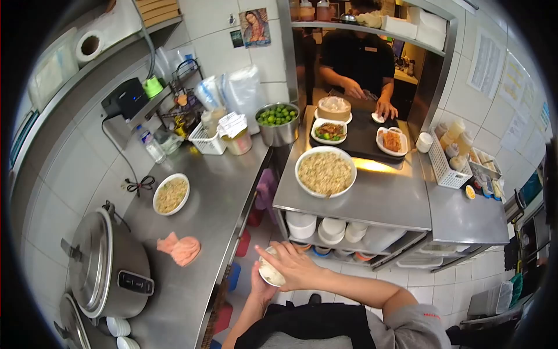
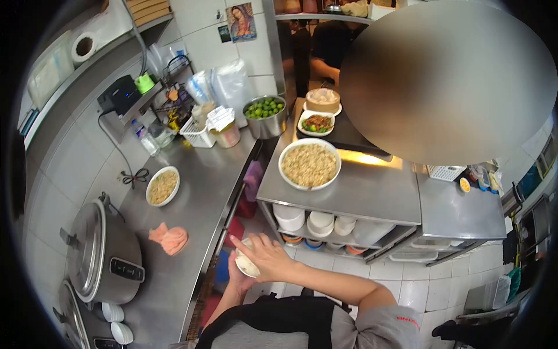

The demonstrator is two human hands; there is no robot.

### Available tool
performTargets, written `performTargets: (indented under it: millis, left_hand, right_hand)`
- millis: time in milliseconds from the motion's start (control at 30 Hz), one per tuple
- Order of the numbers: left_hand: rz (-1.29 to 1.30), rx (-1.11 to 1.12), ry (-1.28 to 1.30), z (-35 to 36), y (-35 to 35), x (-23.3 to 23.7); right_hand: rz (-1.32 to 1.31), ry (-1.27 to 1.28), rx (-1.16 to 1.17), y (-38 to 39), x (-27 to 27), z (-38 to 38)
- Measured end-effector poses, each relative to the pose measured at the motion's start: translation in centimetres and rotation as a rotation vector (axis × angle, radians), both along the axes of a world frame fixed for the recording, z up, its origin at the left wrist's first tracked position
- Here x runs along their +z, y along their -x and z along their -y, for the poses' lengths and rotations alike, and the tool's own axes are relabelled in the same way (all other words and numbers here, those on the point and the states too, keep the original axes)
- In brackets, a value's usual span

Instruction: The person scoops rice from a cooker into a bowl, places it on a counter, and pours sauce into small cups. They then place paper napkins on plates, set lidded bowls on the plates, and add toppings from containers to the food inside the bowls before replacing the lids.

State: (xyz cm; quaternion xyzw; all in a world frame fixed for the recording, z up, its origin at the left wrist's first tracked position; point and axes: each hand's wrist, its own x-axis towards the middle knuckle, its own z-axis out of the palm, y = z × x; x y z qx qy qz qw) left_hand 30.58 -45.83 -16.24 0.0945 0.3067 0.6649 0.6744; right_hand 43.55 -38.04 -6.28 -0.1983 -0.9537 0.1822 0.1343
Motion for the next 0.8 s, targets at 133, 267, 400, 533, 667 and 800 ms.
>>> performTargets:
  millis: [133, 267, 400, 533, 667, 800]
  left_hand:
    - [-0.009, -0.168, 0.064, -5.8, -2.9, -1.1]
    - [0.072, -0.524, 0.043, -10.3, -4.1, 0.7]
    - [-0.257, -0.716, -0.058, -15.4, -2.9, -0.9]
    - [-0.5, -0.558, -0.017, -18.5, 0.2, 1.2]
    - [-0.563, -0.43, 0.044, -21.0, 3.9, 1.2]
    - [-0.581, -0.331, 0.089, -23.3, 5.7, -0.2]
  right_hand:
    - [0.007, 0.059, -0.167, -4.4, 0.8, -3.4]
    - [-0.063, 0.127, -0.27, -8.5, -1.1, -6.7]
    - [-0.052, 0.096, -0.494, -13.6, -1.5, -10.1]
    - [-0.019, 0.052, -0.993, -18.7, -0.5, -14.1]
    - [-0.089, -0.167, -1.402, -20.5, -0.9, -18.1]
    - [-0.106, -0.138, -1.517, -21.6, -4.1, -21.7]
